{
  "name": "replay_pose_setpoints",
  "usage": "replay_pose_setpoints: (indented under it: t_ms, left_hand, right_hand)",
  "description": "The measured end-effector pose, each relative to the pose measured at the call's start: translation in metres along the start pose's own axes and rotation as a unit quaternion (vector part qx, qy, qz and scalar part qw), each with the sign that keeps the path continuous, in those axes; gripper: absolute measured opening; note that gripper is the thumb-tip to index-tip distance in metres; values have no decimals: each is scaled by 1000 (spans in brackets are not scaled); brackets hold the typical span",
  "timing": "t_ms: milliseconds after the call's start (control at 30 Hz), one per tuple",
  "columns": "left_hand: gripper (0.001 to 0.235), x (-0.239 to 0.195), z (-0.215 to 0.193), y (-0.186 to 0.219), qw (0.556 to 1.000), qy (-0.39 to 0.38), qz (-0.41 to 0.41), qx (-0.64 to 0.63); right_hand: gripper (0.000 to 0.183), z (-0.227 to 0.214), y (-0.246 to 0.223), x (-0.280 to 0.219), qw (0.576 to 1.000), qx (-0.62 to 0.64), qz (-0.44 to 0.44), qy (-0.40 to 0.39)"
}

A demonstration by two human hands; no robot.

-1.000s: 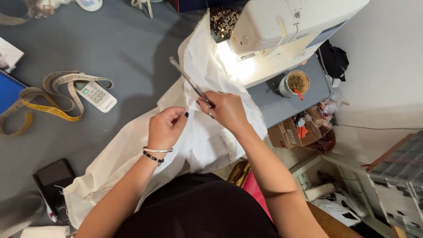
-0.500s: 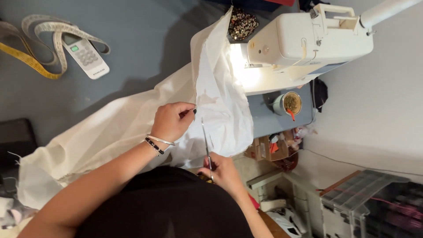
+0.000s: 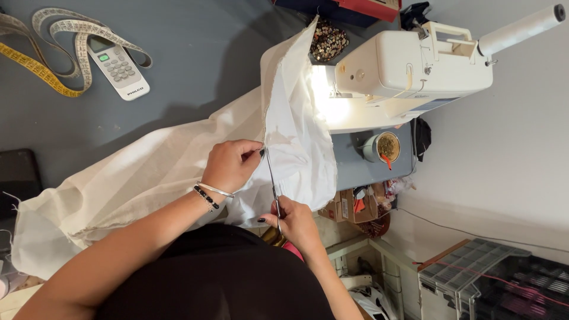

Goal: Smoothing out a piece of striped fabric on a work table and cutting it along a line with scissors.

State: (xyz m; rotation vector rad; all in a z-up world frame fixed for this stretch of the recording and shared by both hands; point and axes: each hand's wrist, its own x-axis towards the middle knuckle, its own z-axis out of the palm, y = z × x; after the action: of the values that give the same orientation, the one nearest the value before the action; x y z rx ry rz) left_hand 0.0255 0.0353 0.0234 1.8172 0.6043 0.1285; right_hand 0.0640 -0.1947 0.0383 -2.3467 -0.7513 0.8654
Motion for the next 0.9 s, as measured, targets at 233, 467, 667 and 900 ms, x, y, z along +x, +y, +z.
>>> replay_pose_setpoints:
  t_ms: [233, 467, 667, 900]
  left_hand:
    - [23, 1, -1, 2, 1000, -1, -10, -3]
    - [24, 3, 4, -8, 1000, -7, -1, 2]
    - [23, 3, 1, -6, 1000, -8, 6, 4]
    - [23, 2, -5, -4, 1000, -6, 11, 16]
  right_hand:
    - [39, 0, 6, 3, 1000, -20, 11, 14]
    - [37, 0, 10, 3, 999, -28, 19, 18]
    - [36, -1, 15, 1, 999, -12, 1, 40]
    - [51, -13, -5, 5, 983, 40, -92, 152]
